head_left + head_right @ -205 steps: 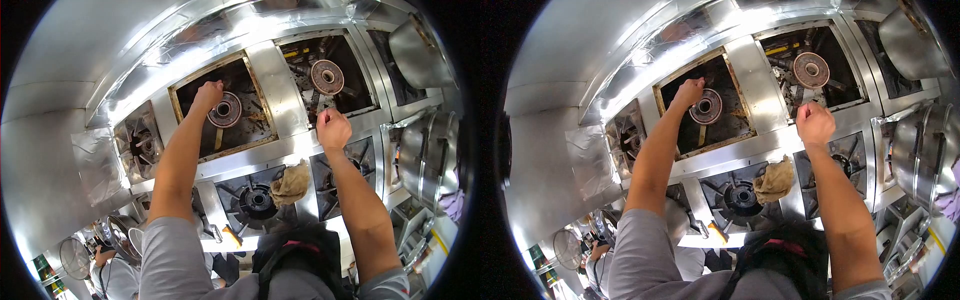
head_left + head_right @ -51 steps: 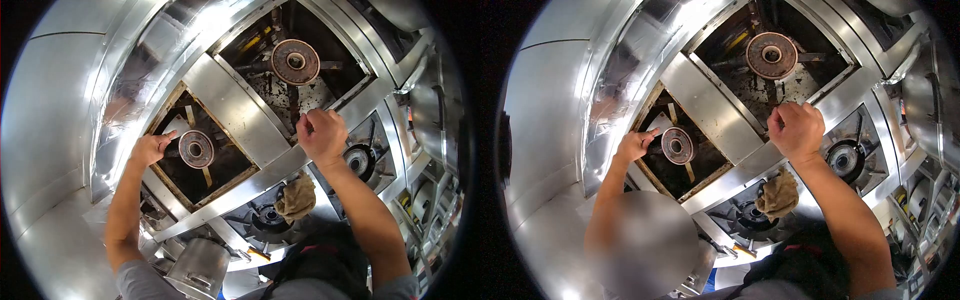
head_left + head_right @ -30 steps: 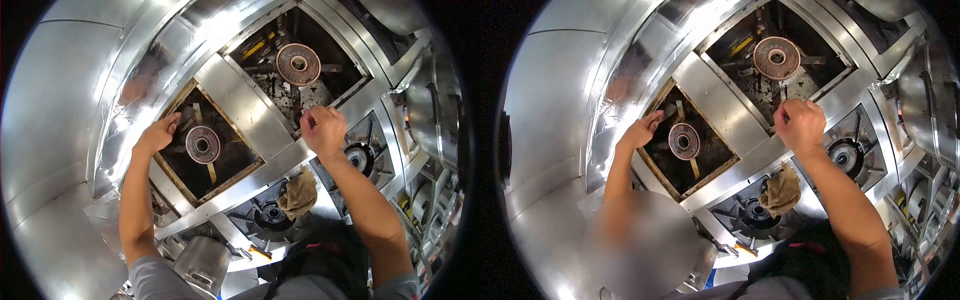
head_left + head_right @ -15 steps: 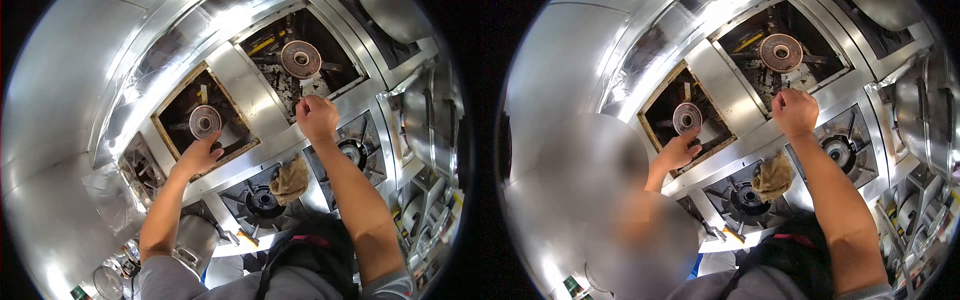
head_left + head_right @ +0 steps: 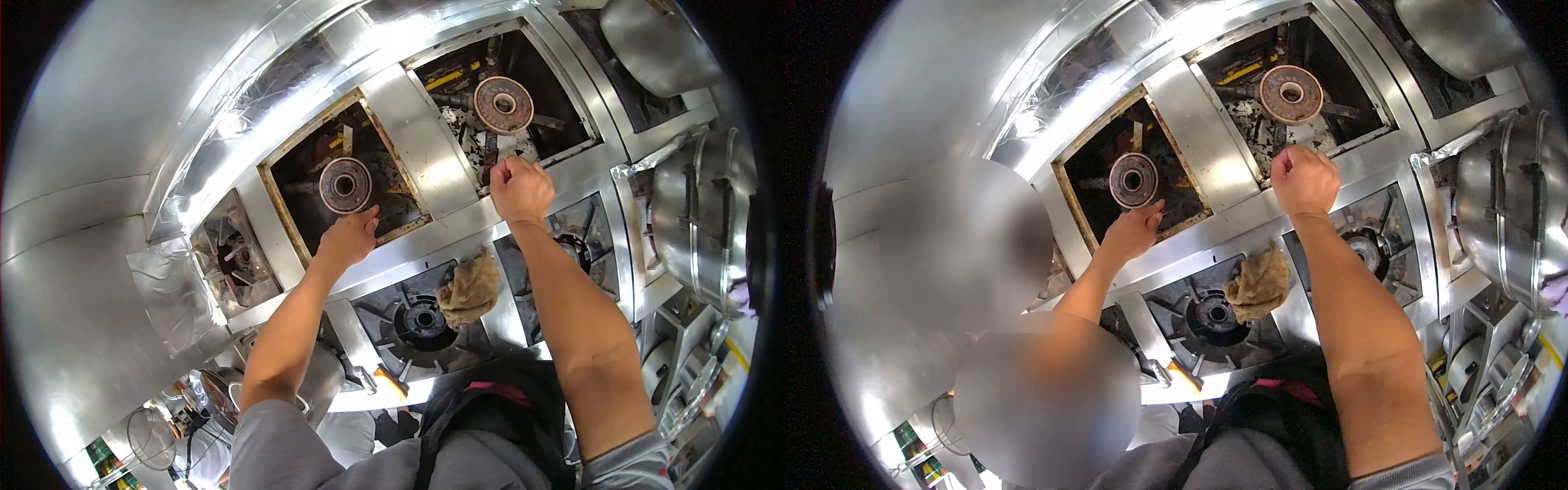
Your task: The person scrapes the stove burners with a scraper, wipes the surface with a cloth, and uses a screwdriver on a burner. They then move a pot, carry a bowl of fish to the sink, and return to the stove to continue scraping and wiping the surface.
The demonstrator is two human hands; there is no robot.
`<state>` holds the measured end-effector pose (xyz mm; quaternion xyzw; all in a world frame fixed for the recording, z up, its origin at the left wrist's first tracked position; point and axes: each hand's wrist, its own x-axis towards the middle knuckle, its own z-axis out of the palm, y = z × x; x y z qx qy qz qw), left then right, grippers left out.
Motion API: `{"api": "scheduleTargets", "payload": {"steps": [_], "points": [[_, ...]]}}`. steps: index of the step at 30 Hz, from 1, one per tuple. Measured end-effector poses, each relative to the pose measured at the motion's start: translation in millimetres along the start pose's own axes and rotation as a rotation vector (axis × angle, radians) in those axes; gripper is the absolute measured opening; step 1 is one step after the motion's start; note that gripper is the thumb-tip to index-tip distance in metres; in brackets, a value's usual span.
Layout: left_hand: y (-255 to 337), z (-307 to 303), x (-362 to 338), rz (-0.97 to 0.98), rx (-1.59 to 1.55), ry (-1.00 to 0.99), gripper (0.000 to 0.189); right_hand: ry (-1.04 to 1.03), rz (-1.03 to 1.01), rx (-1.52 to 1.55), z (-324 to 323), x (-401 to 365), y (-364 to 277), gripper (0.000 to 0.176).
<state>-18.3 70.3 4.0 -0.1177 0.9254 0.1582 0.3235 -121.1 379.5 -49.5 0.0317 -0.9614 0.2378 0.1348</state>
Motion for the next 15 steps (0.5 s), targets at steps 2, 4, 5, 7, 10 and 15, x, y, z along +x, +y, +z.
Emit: {"api": "scheduleTargets", "payload": {"steps": [2,4,5,7,10,15], "points": [[9,3,0,-0.081,-0.045,-0.018,0.044,-0.009,0.005,0.002,0,0,0,0.013],[11,13,5,-0.100,-0.036,0.005,0.044,-0.009,0.009,0.006,0,0,-1,0.013],[12,18,6,-0.123,-0.028,0.028,0.044,-0.009,0.011,0.002,0,0,0,0.013],[18,15,5,-0.122,-0.026,0.008,0.045,-0.031,0.031,0.014,-2,0,-1,0.013],[9,23,11,-0.099,-0.024,0.007,0.046,-0.001,0.019,0.000,2,0,0,0.012],[18,25,9,-0.175,-0.026,-0.004,0.047,-0.016,0.041,0.024,3,-1,1,0.012]]}}
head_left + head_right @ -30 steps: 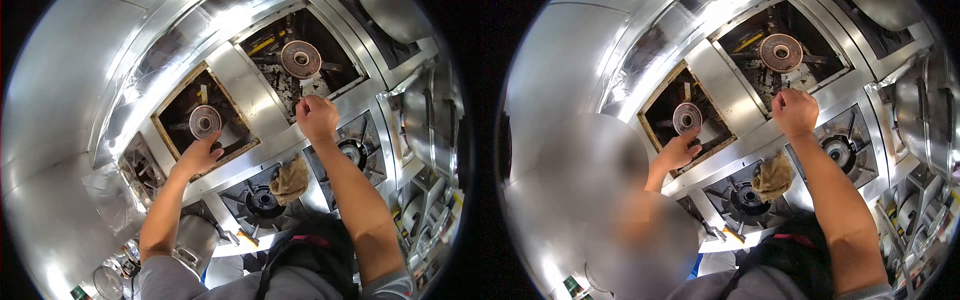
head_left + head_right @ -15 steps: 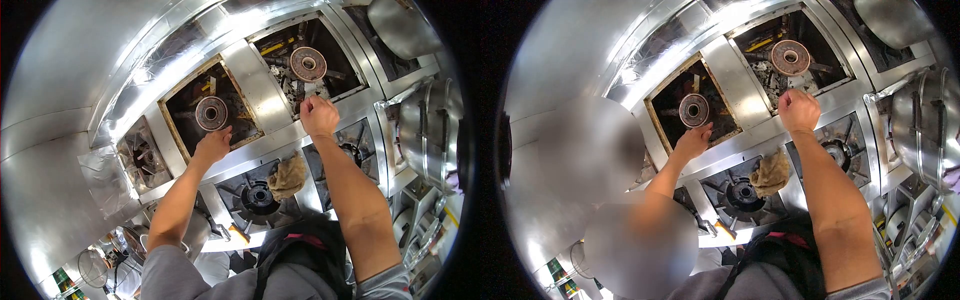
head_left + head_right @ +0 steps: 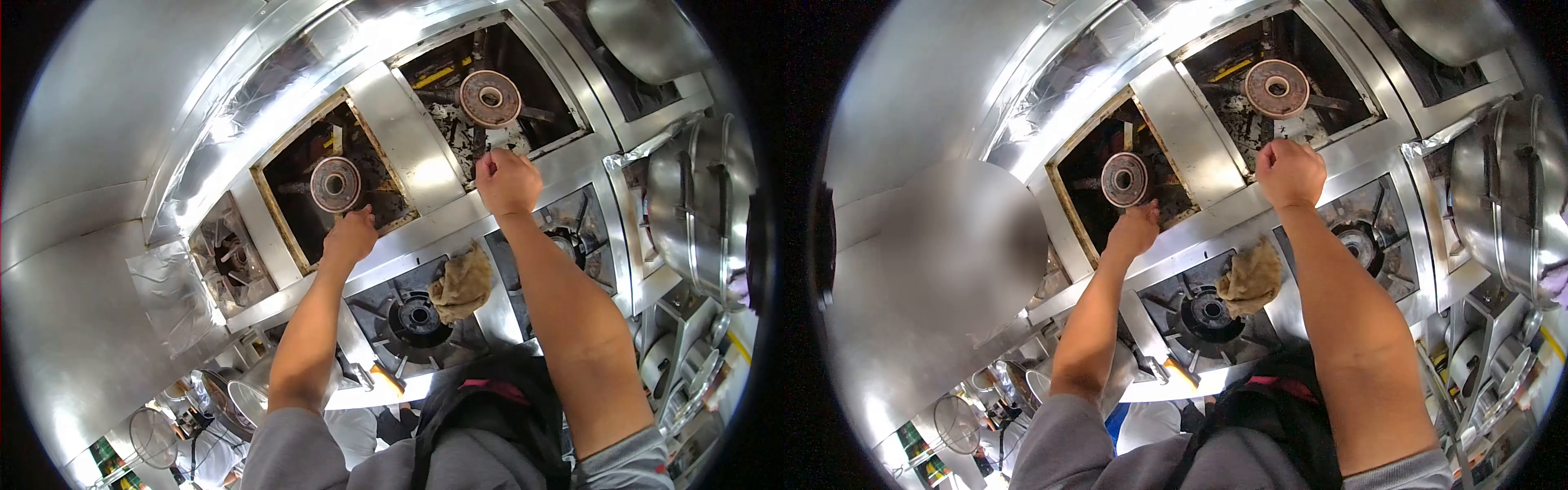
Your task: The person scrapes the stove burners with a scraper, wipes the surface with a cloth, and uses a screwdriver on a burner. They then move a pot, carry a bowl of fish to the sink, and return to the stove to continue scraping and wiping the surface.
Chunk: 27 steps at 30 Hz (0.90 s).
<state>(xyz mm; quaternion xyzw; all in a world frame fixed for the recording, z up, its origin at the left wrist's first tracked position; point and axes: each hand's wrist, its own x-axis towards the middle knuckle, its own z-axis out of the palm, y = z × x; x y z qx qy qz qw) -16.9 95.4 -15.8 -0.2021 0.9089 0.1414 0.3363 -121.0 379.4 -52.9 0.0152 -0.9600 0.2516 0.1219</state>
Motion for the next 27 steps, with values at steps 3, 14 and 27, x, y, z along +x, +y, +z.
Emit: {"api": "scheduleTargets", "payload": {"steps": [3,14,27], "points": [[21,-12,-16,-0.067,0.028,0.019,0.046,-0.005,-0.011,0.023,2,1,2,0.012],[20,5,6,-0.076,-0.076,0.088,0.045,0.052,-0.109,0.047,6,-1,9,0.013],[28,-1,3,-0.055,0.005,0.112,0.042,0.024,-0.097,0.059,6,-1,10,0.014]]}}
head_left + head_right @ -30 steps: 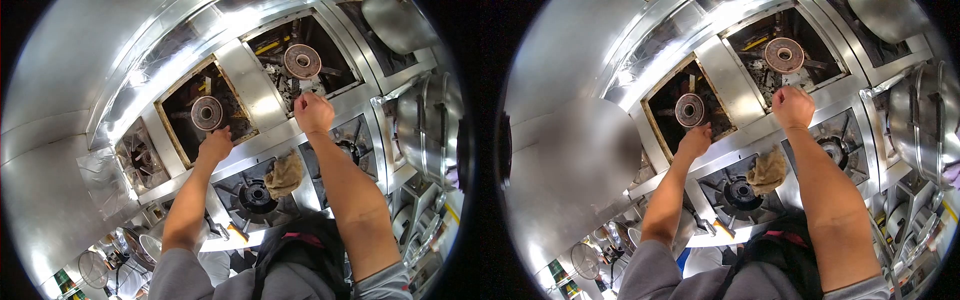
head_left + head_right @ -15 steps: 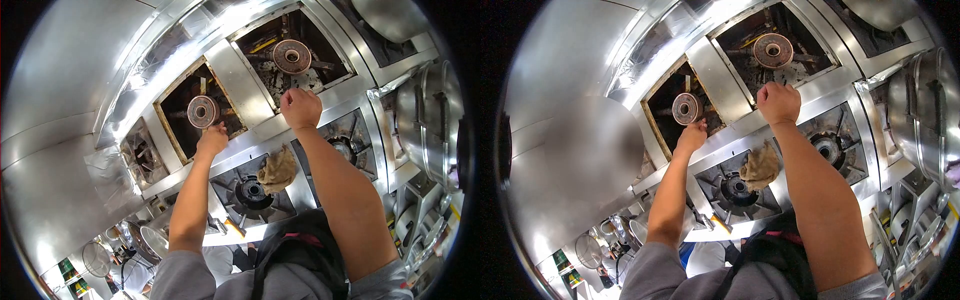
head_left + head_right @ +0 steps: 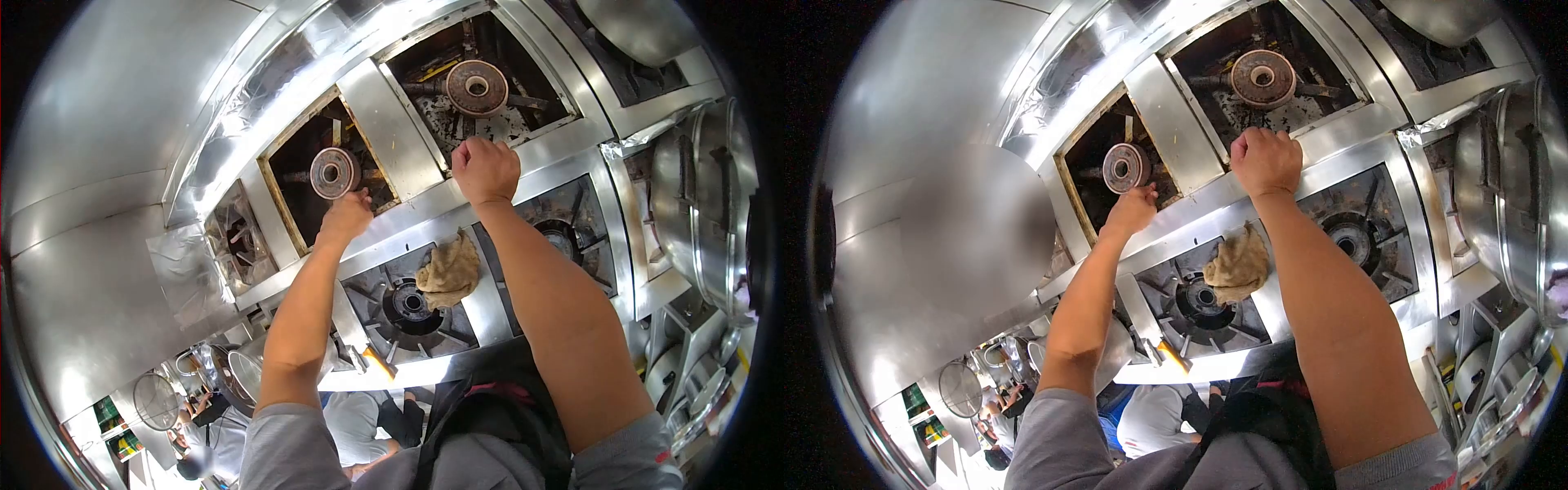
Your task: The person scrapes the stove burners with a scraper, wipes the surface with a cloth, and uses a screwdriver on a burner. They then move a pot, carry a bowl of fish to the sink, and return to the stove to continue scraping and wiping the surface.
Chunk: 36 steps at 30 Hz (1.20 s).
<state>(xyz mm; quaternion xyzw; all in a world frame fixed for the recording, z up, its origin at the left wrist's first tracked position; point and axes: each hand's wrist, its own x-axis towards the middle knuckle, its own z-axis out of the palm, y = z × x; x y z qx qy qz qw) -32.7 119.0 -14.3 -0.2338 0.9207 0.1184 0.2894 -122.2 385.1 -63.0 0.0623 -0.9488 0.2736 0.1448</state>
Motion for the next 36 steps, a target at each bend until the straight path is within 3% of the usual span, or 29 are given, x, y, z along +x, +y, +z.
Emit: {"api": "scheduleTargets", "payload": {"steps": [3,5,6,8,9,13,15,22,24,25,29,33,36], "points": [[8,-3,4,-0.063,-0.060,-0.055,0.042,-0.024,0.006,-0.003,0,-2,0,0.014],[26,-7,9,-0.320,-0.450,-0.157,0.038,-0.031,0.017,-0.001,-1,0,1,0.014],[19,-3,16,-0.316,-0.447,-0.163,0.038,-0.020,0.018,-0.025,-2,0,0,0.014],[-15,16,39,0.662,0.847,-0.099,0.036,-0.008,0.010,-0.042,-1,0,-4,0.014],[-7,15,40,0.546,0.661,-0.170,0.041,-0.024,0.013,-0.023,-2,0,-3,0.013],[9,0,19,0.379,0.609,-0.242,0.045,-0.041,0.016,-0.002,-3,0,-1,0.012],[8,-3,10,0.133,0.261,-0.182,0.048,-0.031,0.025,-0.002,-3,0,-1,0.012],[2,-18,-4,0.273,0.280,-0.119,0.047,0.014,0.005,-0.020,0,0,-1,0.012],[1,-33,-5,0.428,0.362,-0.150,0.045,0.015,0.010,-0.008,-1,1,0,0.012],[2,-42,-5,0.349,0.440,-0.151,0.049,0.005,0.020,0.012,-1,0,-1,0.012],[-28,-55,5,0.401,0.721,-0.202,0.052,0.024,0.039,-0.029,-2,0,-5,0.012],[-39,-57,6,0.397,0.614,-0.154,0.051,-0.011,0.073,-0.055,-6,2,-10,0.013],[-53,-61,14,0.500,0.558,-0.133,0.049,-0.021,0.106,-0.123,-5,3,-13,0.014]]}}
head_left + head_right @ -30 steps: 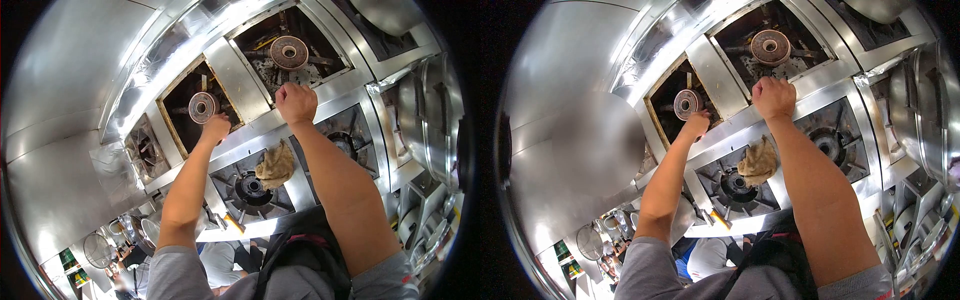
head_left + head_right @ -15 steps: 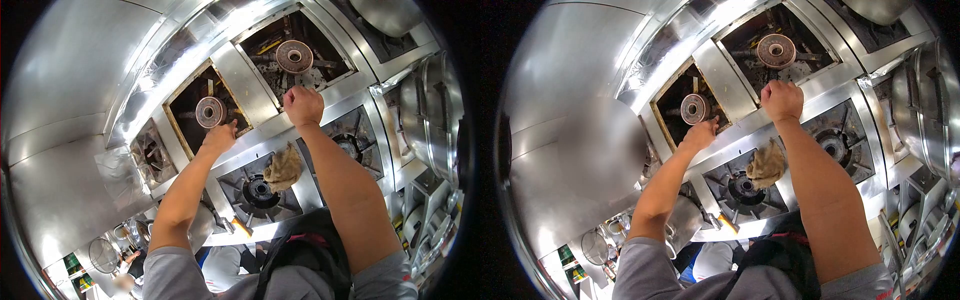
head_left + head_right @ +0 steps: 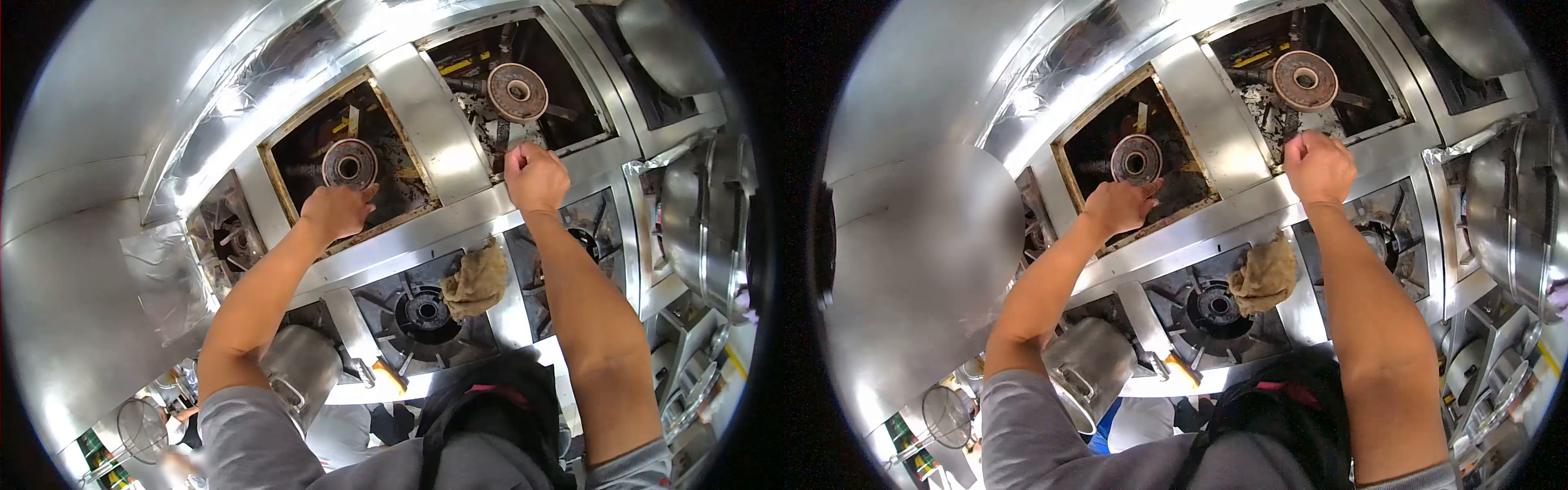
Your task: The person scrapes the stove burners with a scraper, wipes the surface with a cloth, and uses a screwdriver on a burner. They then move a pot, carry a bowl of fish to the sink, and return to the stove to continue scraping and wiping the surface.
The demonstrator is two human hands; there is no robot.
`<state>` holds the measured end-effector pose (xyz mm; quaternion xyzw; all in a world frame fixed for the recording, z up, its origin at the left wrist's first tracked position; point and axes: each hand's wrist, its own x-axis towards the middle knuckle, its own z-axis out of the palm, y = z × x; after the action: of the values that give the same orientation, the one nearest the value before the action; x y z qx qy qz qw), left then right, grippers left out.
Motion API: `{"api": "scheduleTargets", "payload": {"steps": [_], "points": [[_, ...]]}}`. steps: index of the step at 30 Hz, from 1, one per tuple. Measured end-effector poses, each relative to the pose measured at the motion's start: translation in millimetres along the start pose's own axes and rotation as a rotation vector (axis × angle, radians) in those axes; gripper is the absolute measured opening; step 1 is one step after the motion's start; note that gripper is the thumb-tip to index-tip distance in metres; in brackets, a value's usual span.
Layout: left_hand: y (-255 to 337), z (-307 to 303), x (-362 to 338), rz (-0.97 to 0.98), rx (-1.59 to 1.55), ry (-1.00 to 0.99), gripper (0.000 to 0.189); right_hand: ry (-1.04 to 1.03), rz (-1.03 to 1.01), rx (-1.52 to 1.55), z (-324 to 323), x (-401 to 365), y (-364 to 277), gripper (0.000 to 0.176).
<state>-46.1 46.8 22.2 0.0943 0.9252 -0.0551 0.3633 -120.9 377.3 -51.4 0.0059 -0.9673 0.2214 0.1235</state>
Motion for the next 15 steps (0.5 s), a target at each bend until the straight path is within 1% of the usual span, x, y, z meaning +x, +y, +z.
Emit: {"api": "scheduleTargets", "payload": {"steps": [2,4,5,8,9,11,12,14,15], "points": [[-3,3,2,0.060,-0.001,0.033,0.048,0.014,-0.018,-0.040,0,-2,-1,0.015],[-4,10,5,0.062,-0.017,0.053,0.047,0.064,-0.034,-0.056,-1,-1,-4,0.015],[-4,14,6,0.066,-0.025,0.071,0.047,0.032,-0.008,-0.045,-2,-2,-4,0.014],[-10,25,11,0.104,-0.066,0.096,0.046,0.027,0.005,-0.104,1,-3,-4,0.015],[-10,26,14,0.098,-0.079,0.093,0.046,0.009,0.016,-0.126,5,-3,-1,0.017],[-6,24,21,0.169,-0.052,0.088,0.045,-0.012,0.029,-0.144,7,-2,0,0.019],[1,21,26,0.167,-0.060,0.085,0.045,-0.021,0.056,-0.162,5,-3,-2,0.021],[12,12,34,0.225,0.029,0.061,0.046,-0.041,0.059,-0.172,2,-3,-4,0.024],[9,11,29,0.243,-0.017,0.116,0.045,-0.037,0.059,-0.163,2,-3,-4,0.025]]}}
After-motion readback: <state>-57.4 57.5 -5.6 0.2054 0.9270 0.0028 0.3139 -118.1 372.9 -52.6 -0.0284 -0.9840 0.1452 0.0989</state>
